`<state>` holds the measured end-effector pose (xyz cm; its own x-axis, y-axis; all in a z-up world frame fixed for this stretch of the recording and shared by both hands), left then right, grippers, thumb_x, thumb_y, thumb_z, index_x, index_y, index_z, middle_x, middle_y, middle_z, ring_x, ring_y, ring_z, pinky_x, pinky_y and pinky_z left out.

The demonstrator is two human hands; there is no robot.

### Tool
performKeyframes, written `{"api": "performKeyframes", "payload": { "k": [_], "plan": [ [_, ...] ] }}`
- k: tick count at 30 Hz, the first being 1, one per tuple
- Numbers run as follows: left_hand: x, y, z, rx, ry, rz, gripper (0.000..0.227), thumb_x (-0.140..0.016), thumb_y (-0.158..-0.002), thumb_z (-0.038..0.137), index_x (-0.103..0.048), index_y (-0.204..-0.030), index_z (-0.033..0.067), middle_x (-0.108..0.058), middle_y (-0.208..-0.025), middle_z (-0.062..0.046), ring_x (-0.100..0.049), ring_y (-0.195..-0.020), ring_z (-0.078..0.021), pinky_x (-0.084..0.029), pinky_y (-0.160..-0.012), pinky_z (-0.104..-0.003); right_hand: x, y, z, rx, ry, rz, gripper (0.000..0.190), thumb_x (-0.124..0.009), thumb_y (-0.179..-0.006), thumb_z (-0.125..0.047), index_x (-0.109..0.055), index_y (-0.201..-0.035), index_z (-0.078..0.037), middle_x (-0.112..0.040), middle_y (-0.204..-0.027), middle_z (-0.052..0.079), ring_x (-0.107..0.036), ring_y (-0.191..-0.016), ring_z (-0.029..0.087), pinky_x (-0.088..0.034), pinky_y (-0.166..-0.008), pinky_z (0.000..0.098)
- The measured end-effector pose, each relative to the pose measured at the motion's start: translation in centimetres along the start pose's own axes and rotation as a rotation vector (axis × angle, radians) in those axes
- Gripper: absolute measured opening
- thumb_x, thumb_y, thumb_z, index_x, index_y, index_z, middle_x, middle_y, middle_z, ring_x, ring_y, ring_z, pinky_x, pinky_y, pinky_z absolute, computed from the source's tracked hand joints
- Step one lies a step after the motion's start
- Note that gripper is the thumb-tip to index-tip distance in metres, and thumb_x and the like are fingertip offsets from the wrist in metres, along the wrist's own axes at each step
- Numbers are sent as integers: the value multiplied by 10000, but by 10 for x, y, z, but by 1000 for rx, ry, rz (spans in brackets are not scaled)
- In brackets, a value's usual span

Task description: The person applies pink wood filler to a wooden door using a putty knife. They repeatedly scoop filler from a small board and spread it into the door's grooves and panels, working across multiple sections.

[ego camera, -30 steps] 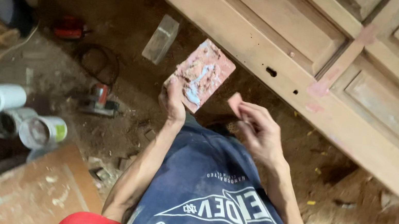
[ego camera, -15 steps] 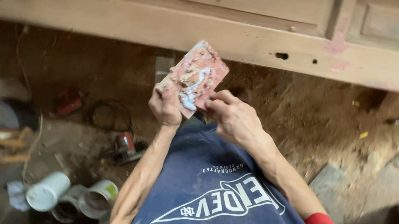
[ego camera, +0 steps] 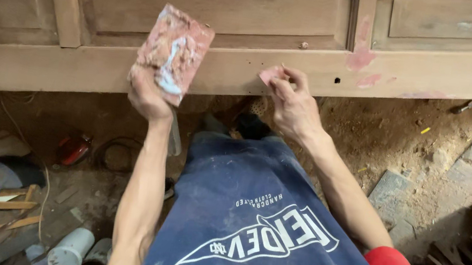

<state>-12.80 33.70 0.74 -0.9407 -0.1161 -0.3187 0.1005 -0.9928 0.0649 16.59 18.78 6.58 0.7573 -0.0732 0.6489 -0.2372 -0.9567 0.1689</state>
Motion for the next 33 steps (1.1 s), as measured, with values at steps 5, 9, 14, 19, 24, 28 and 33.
{"api": "performKeyframes", "payload": {
  "k": [5, 9, 14, 19, 24, 28, 33],
  "plan": [
    [2, -24, -29, 93, -59, 8, 618, -490, -1074, 394, -530, -1349, -159, -587, -1401, -245, -595, -1306, -319, -475, -1136, -448, -49, -14, -5, 8, 94, 156, 353, -649, -917, -55, -664, -1269, -77, -540, -1389, 188, -687, -1090, 430, -597, -868, 457],
    [11, -19, -26, 404, -264, 255, 649, -474, -1089, 395, -592, -1333, -195, -655, -1217, -358, -522, -846, -497, -360, -732, -577, -60, -7, -27, -382, 131, -47, 466, -650, -787, -7, -673, -1244, -96, -547, -1341, 204, -650, -1002, 442, -565, -846, 495],
    [-5, -23, -15, 128, -193, -22, 648, -483, -1081, 462, -571, -1351, -121, -642, -1351, -222, -646, -1242, -294, -516, -1080, -429, -33, -24, -39, -327, 79, 67, 207, -633, -861, -17, -717, -1046, -60, -656, -1178, 197, -648, -1043, 400, -562, -875, 479],
    [2, -18, -22, 101, -242, -26, 640, -510, -1087, 473, -595, -1308, -122, -664, -1294, -194, -654, -1184, -261, -528, -1034, -405, -46, -53, -35, -221, 120, 109, 242, -569, -793, 44, -727, -962, -23, -769, -1064, 168, -632, -1037, 387, -554, -939, 443],
    [3, -16, -22, 109, -306, 13, 627, -541, -1065, 481, -626, -1247, -113, -703, -1197, -165, -675, -1083, -236, -550, -947, -384, -53, -47, -49, -297, 226, -157, 282, -620, -815, -13, -789, -1036, -56, -719, -996, 248, -624, -1063, 400, -536, -981, 442],
    [3, -18, -22, 141, -311, 40, 624, -565, -1058, 478, -640, -1235, -116, -708, -1175, -168, -671, -1060, -229, -553, -928, -374, -48, -46, -50, -276, 154, -50, 305, -602, -905, -47, -746, -1172, -74, -676, -1096, 252, -635, -1051, 401, -535, -923, 465],
    [10, -14, -27, 177, -368, 48, 644, -556, -1039, 511, -633, -1239, -97, -730, -1162, -164, -699, -1049, -225, -566, -913, -368, -64, -32, -58, -351, 260, 2, 371, -631, -868, -32, -713, -1229, -47, -621, -1193, 287, -637, -948, 408, -556, -840, 495]
  ]
}}
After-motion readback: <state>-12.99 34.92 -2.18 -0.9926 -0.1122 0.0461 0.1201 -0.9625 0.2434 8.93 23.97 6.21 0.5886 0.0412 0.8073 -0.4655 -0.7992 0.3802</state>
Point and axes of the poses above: each hand's wrist, its own y-axis away from the middle knuckle, its own x-axis out of the back of the hand, z = x × y, the point moved 2 cm from there along -y, towards the middle knuckle
